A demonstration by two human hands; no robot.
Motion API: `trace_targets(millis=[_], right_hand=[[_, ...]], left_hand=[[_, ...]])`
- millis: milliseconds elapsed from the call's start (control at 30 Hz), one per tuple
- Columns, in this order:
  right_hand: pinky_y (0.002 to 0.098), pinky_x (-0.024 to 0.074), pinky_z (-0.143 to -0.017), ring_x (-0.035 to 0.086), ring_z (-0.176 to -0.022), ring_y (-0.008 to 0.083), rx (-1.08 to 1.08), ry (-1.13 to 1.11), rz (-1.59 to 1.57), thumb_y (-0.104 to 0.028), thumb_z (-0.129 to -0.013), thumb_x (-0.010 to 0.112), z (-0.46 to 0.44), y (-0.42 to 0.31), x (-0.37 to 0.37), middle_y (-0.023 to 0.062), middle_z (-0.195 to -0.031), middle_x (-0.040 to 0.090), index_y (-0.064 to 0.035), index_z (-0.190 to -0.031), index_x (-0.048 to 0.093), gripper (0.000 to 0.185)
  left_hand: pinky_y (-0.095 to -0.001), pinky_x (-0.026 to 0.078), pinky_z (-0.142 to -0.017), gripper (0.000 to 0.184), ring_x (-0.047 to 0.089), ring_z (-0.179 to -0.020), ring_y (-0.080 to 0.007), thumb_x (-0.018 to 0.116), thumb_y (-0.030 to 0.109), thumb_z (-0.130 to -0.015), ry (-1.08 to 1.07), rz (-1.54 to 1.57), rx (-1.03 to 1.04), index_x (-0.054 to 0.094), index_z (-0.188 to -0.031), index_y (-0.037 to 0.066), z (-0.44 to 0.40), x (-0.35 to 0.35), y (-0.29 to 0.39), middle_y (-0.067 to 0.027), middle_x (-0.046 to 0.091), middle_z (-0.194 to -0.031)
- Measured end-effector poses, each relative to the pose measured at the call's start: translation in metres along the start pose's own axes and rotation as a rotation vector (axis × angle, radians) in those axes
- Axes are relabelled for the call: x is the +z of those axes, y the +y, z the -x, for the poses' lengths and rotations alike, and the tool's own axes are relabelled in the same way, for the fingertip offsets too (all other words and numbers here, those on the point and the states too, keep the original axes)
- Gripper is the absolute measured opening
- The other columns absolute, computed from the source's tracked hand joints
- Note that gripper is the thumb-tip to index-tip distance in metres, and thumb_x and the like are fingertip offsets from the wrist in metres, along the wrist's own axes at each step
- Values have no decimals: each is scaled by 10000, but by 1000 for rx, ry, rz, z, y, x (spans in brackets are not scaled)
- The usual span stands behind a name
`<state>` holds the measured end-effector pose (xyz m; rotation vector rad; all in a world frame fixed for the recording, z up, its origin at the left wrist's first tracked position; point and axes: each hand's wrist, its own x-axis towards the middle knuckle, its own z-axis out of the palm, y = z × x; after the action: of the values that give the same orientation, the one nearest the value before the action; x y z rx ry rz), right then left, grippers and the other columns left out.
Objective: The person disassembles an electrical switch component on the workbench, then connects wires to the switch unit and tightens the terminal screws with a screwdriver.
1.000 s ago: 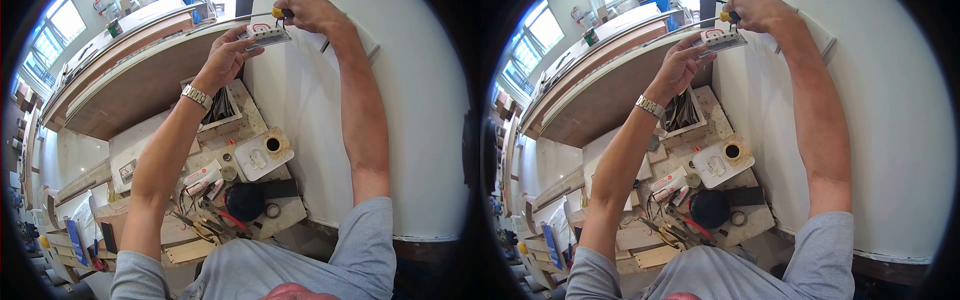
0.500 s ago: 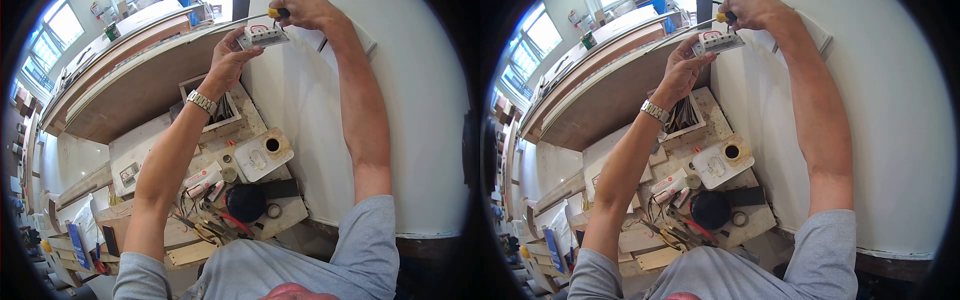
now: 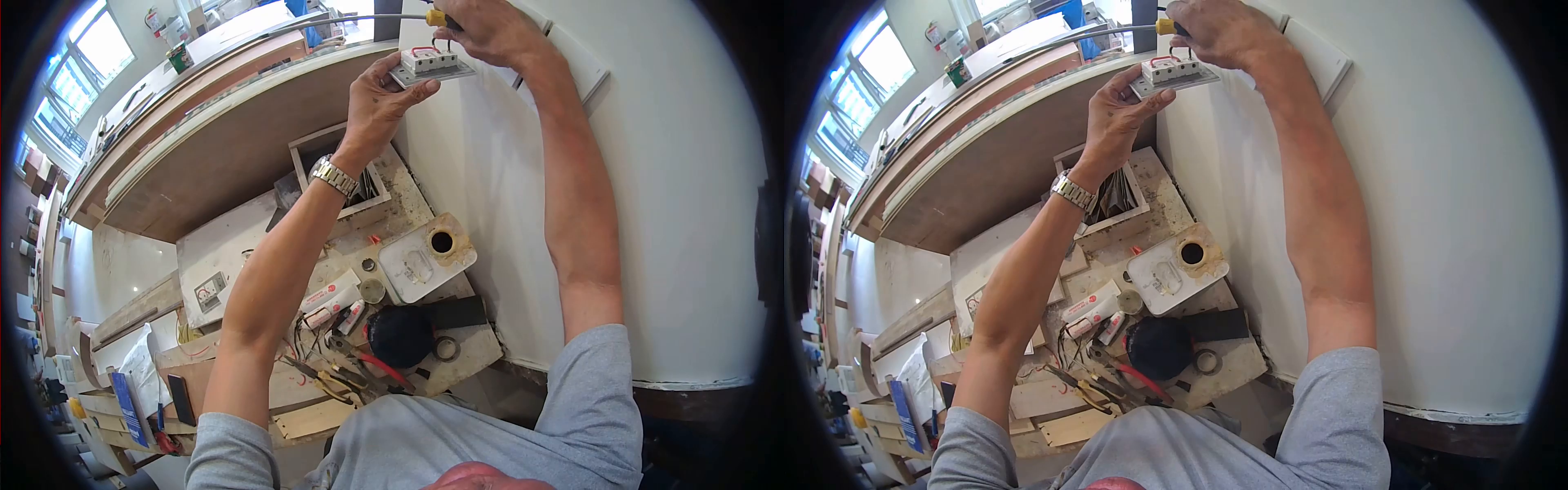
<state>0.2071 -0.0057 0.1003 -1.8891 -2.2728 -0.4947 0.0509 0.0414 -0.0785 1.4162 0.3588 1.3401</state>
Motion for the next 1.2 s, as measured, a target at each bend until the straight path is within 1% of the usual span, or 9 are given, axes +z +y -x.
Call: trace_targets(millis=[67,167,333,400,600,667,767,967,1200], right_hand=[[451,535,-1012,666,-1143,329,-51,74,-26,-217,-1044,605,4,4,5,163,-1171,698,-14,-1083,711,232],[448,536,-1024,664,-1157,335,-126,45,9,-242,-1060,584,7,6,1,176,-1188,692,-8,-1082,705,265],[447,540,-1033,665,-1176,337,-74,145,-17,-244,-1060,592,3,7,16,182,-1192,690,3,-1103,700,273],[448,541,-1035,665,-1182,337,-79,153,-9,-245,-1060,593,3,7,19,184,-1196,688,5,-1107,700,276],[436,539,-1055,667,-1198,312,-50,151,28,-283,-1054,627,-2,12,34,186,-1242,675,-6,-1176,693,310],[446,611,-920,730,-1108,337,-207,418,95,-87,-939,709,-8,23,56,148,-1142,729,-18,-1186,669,260],[434,619,-985,703,-1176,312,-139,315,83,-45,-883,740,1,12,41,125,-1246,685,-18,-1193,675,318],[417,621,-982,706,-1162,314,-161,354,85,-15,-816,806,4,11,42,120,-1219,681,-6,-1181,675,387],[416,619,-986,702,-1164,312,-156,353,78,-29,-846,782,6,9,41,126,-1203,680,-6,-1173,678,344]], left_hand=[[-258,580,-980,768,711,-1086,-134,932,176,-858,16,-22,0,533,-1429,-147,-1,3,1,-145,740,-1221],[-235,584,-928,710,718,-1031,-110,943,198,-848,47,-68,10,593,-1375,-125,-6,8,5,-116,760,-1168],[-223,580,-872,637,721,-982,-94,956,233,-835,99,-166,31,665,-1294,-100,-4,18,13,-95,774,-1112],[-221,572,-787,641,700,-888,-74,969,306,-818,114,-124,86,681,-1232,-90,-2,22,15,-85,782,-1007],[-222,585,-795,617,714,-910,-81,957,261,-834,128,-128,83,665,-1248,-91,1,26,18,-86,784,-1030],[-224,587,-840,581,718,-951,-82,941,229,-852,125,-128,83,671,-1261,-83,1,27,17,-89,782,-1078],[-227,593,-889,556,722,-999,-85,923,186,-868,131,-138,85,669,-1288,-75,2,28,17,-94,779,-1139],[-230,599,-895,602,723,-1012,-93,926,173,-861,126,-63,87,641,-1328,-81,1,29,15,-99,775,-1164],[-225,596,-887,622,723,-1004,-86,934,191,-857,145,-191,56,639,-1332,-83,2,29,17,-101,777,-1153]])
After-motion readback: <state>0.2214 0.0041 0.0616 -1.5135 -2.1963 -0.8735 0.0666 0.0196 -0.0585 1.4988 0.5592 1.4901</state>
